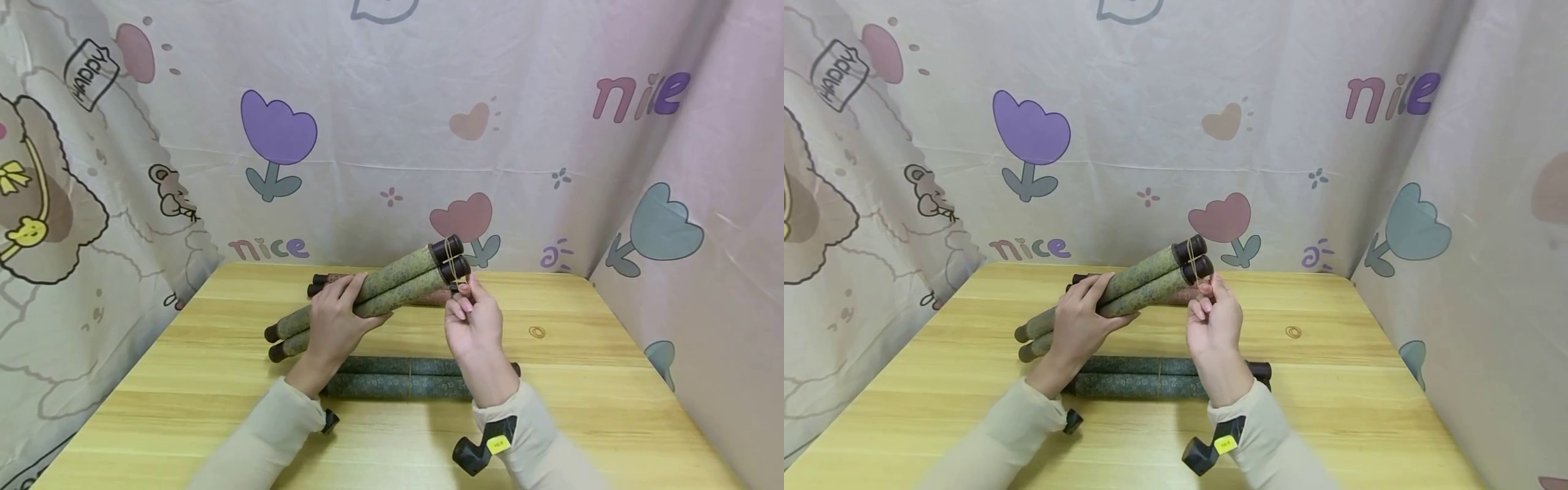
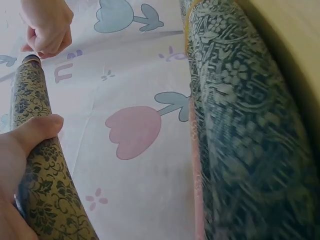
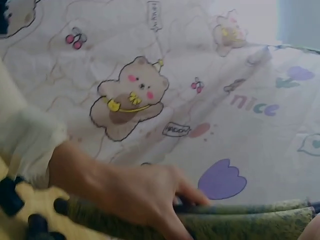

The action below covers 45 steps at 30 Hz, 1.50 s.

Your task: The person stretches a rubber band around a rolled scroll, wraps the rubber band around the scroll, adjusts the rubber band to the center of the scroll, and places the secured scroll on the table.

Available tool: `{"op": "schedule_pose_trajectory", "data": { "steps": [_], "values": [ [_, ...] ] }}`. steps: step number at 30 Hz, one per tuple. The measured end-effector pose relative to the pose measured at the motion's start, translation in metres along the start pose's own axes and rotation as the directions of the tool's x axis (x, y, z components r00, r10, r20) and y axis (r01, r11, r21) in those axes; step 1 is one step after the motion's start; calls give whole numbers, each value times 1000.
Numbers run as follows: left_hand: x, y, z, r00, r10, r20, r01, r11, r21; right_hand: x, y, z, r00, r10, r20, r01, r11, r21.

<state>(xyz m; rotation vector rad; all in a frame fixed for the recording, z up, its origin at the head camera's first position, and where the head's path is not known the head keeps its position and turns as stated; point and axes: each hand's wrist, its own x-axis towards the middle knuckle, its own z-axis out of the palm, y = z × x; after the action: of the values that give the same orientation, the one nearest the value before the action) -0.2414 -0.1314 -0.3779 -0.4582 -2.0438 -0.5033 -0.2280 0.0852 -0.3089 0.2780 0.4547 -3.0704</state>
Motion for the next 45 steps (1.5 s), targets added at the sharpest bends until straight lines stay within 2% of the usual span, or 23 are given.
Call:
{"op": "schedule_pose_trajectory", "data": {
  "steps": [4,7,11,15,19,23,30,39,43,45],
  "values": [
    [4,4,5,1000,-22,4,22,1000,6,2,8,6,999,-14,-32,17,996,91],
    [5,7,7,1000,-18,-1,18,1000,24,5,11,8,999,-8,-39,11,997,70],
    [5,5,6,1000,-9,-2,9,999,54,8,7,0,1000,5,-18,-8,991,-136],
    [5,0,1,999,-40,22,39,997,61,9,-5,-10,1000,13,19,-6,941,-338],
    [3,-6,-4,993,-90,75,86,995,55,10,-19,-15,998,40,46,-18,916,-400],
    [1,-9,-7,987,-101,127,93,994,63,12,-33,-18,995,55,87,-8,885,-465],
    [-3,-13,-9,985,-66,157,55,996,69,13,-45,-27,984,40,173,70,810,-582],
    [-14,-15,-7,971,-16,239,-19,990,143,12,-53,-41,971,-1,241,177,682,-709],
    [-17,-13,-7,957,-35,286,-11,987,159,14,-56,-46,966,-24,258,221,596,-772],
    [-18,-12,-6,944,-53,324,-4,985,172,15,-56,-48,962,-30,272,245,537,-807]
  ]
}}
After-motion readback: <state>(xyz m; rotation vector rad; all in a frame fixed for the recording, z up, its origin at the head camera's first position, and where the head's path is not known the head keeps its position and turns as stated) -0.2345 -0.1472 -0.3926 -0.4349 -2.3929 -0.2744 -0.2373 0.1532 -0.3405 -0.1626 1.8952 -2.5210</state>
